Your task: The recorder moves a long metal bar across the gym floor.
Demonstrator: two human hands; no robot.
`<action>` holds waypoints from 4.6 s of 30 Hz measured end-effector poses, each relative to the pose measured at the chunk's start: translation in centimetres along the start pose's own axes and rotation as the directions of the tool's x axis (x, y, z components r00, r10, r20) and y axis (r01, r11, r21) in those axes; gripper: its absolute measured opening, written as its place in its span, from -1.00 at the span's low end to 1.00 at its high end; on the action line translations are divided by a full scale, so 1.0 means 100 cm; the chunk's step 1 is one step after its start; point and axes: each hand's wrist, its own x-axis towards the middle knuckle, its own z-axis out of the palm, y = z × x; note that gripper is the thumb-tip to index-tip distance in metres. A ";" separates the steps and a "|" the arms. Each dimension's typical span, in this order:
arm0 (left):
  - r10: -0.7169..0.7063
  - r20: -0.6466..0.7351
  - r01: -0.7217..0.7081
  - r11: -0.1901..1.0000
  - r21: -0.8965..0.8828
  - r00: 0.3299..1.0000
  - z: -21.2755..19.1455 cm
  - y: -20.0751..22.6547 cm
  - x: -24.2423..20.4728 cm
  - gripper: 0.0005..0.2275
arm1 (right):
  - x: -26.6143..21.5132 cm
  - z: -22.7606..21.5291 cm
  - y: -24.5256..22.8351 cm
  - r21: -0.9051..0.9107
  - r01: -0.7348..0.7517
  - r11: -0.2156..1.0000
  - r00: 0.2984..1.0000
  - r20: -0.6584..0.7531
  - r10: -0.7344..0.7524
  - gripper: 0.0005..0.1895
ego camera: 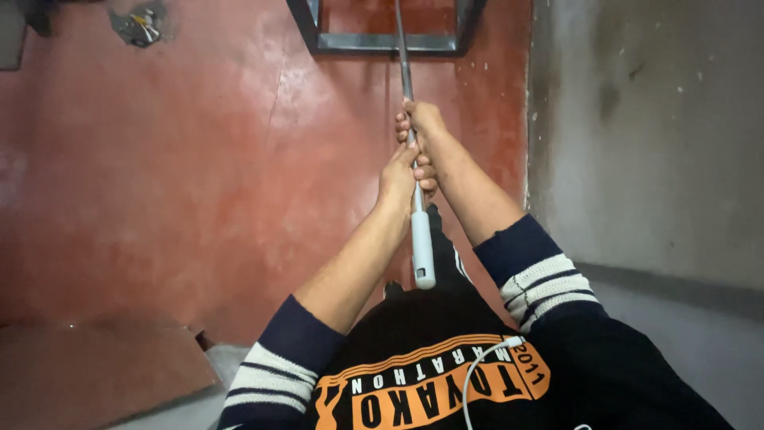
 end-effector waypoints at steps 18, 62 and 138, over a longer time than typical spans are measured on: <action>0.075 -0.017 -0.070 0.981 0.183 0.997 0.105 0.027 0.128 -0.92 | 0.044 0.004 -0.145 0.050 0.182 0.982 0.983 0.026 -0.183 -0.94; 0.116 0.188 -0.134 0.987 0.086 0.975 0.247 0.070 0.223 -0.86 | 0.070 0.027 -0.324 -0.015 0.360 0.933 0.925 0.133 -0.355 -0.93; 0.084 0.039 -0.092 0.934 0.345 0.996 0.196 0.072 0.320 -0.88 | 0.182 -0.015 -0.301 -0.101 0.326 0.940 0.932 -0.131 -0.338 -0.71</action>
